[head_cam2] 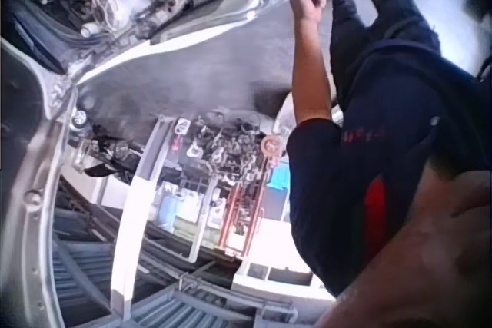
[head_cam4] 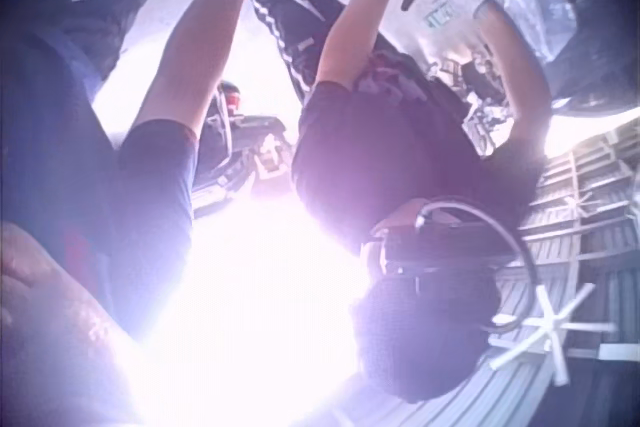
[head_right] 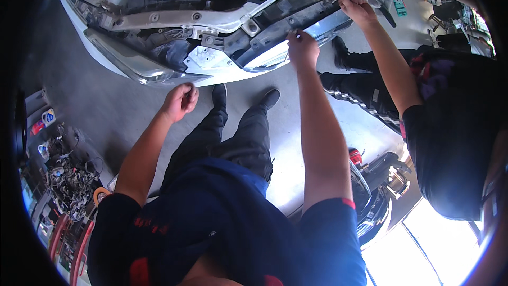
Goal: The person holds a large grey bumper piece and then works on the front of a car by hand and with a tool, while a second person assists by holding the bumper in place at the front of the vehicle.
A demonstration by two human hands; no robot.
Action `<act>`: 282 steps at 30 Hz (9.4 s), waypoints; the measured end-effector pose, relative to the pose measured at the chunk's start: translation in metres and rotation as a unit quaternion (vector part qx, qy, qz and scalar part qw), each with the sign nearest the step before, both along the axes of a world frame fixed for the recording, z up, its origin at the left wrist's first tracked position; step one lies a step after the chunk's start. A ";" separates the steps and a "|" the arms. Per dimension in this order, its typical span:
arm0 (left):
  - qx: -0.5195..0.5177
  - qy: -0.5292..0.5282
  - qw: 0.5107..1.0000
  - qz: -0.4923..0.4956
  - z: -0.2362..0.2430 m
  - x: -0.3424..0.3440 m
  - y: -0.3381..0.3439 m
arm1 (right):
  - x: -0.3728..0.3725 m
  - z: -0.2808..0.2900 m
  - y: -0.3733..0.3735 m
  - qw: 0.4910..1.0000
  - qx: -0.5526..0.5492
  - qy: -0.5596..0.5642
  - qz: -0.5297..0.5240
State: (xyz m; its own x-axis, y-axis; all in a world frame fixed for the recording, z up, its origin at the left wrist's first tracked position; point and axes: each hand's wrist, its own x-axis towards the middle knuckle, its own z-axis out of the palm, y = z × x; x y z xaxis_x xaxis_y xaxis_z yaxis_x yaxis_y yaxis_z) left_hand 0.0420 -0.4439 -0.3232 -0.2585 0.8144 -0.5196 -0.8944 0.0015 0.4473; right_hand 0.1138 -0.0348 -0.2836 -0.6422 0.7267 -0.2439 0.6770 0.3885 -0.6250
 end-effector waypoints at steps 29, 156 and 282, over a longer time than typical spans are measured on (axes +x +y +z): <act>-0.268 0.049 0.961 0.042 -0.045 0.057 -0.072 | -0.082 -0.006 0.041 0.915 -0.290 0.000 -0.280; -0.331 0.061 0.942 -0.002 -0.064 0.066 -0.069 | -0.103 0.002 0.066 0.921 -0.099 -0.371 0.062; -0.347 0.554 0.709 -0.264 -0.003 -0.126 0.076 | -0.099 0.014 0.072 0.886 0.110 -0.341 0.294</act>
State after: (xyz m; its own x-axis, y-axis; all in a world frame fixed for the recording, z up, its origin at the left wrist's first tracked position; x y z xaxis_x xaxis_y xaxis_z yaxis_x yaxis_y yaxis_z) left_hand -0.0838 -0.3676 -0.3267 -0.5754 0.5971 -0.5588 0.2132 0.7692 0.6024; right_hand 0.0150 0.0370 -0.2701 -0.6835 0.3934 -0.6149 0.5082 0.8611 -0.0139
